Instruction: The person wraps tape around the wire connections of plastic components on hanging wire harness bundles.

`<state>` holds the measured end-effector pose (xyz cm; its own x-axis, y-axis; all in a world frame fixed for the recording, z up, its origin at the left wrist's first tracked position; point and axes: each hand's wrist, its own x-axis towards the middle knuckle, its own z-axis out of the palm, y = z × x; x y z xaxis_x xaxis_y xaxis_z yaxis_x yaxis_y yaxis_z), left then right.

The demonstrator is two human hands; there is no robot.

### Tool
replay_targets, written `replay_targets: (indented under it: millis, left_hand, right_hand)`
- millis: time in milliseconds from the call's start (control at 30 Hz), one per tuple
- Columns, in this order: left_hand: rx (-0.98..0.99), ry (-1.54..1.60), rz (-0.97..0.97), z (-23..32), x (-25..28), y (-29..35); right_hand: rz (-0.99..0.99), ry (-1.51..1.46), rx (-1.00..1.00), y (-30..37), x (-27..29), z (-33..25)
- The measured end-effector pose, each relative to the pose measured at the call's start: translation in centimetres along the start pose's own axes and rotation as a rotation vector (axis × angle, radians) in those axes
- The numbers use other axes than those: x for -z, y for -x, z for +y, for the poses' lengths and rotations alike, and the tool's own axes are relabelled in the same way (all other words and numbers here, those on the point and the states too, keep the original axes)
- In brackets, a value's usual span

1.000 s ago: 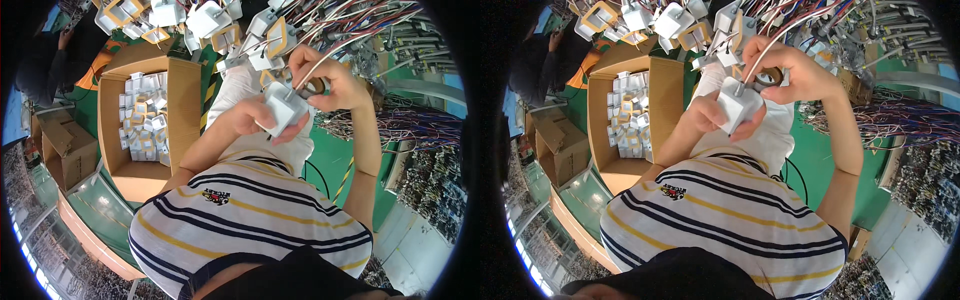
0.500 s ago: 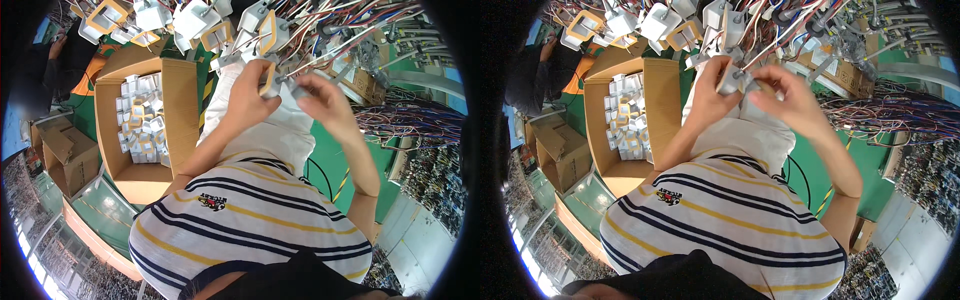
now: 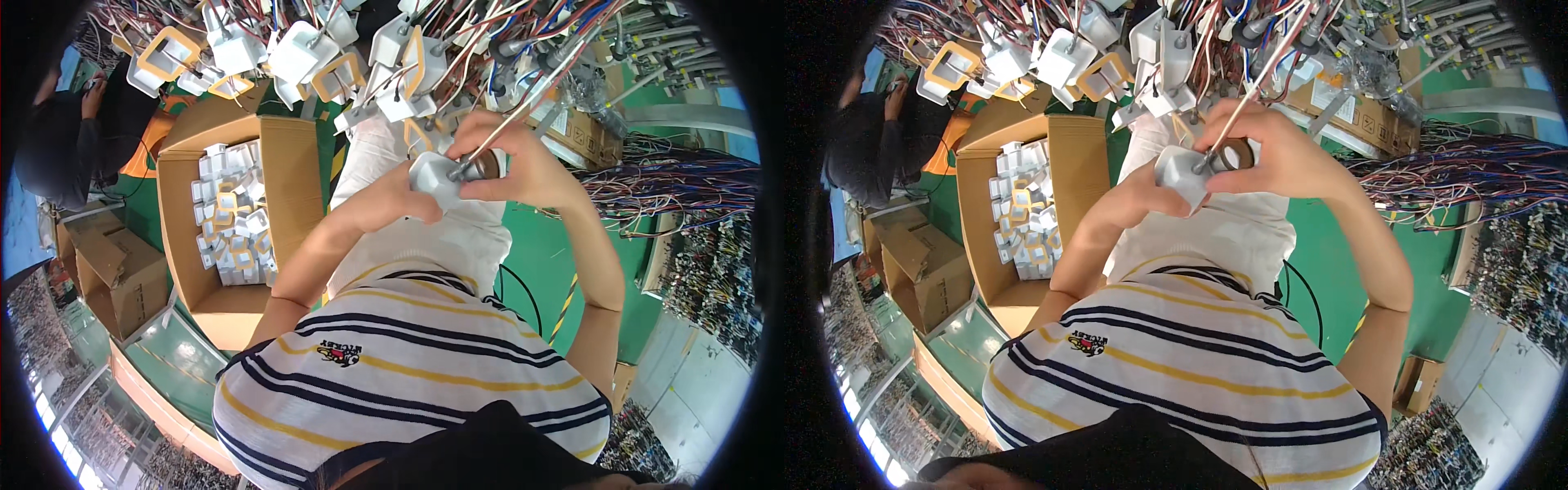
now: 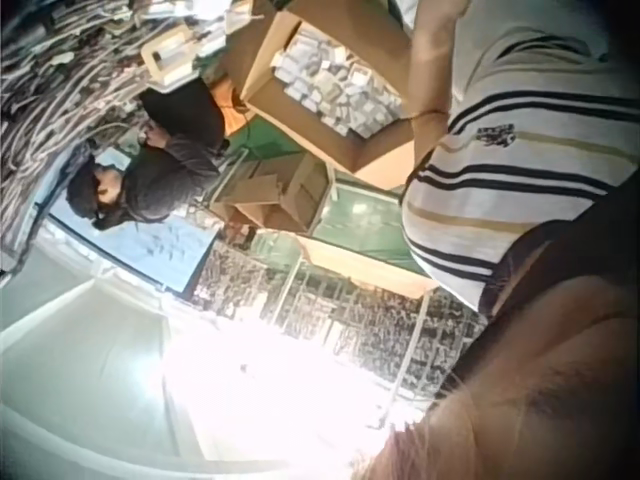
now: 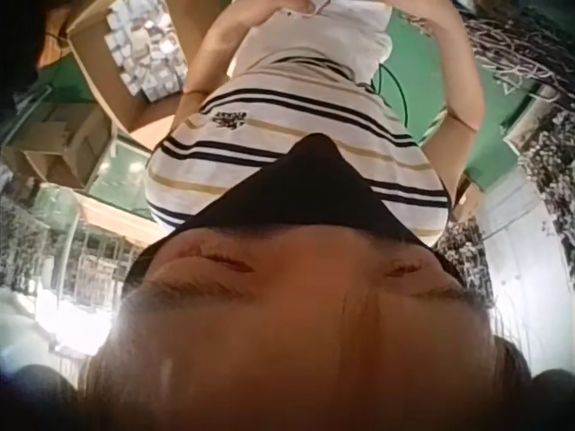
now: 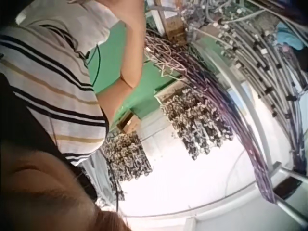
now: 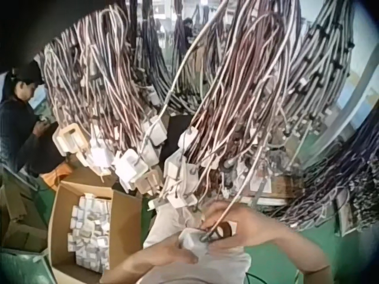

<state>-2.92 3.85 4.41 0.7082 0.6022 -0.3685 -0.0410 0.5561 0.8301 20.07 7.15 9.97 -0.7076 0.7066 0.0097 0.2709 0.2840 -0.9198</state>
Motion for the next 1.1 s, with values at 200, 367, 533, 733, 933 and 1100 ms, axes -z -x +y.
replay_targets:
  millis: [200,367,533,733,933,1100]
  left_hand:
    - [-0.163,-0.292,0.264,-0.5,-0.9,-0.1]
    - [-0.203,-0.55,0.356,-1.8,-1.2,0.0]
    - [-0.09,-0.403,0.163,-1.3,-1.5,0.4]
    - [-0.127,-0.304,0.119,-0.9,-1.1,0.5]
    - [-0.119,-0.486,0.285,-1.1,-0.4,-0.1]
    - [-0.22,-0.736,0.436,-1.5,-1.6,-0.6]
  right_hand:
    - [0.101,0.231,-0.419,2.4,-1.2,-2.7]
    - [0.186,-0.673,-0.465,4.3,-2.3,-2.8]
    - [0.453,0.024,-0.197,3.1,-1.3,0.5]
    - [-0.041,-0.009,-0.141,1.0,-0.7,-1.2]
    - [0.236,0.159,-0.145,2.2,-1.4,-0.8]
    - [0.263,-0.716,-0.466,3.7,-2.1,-2.3]
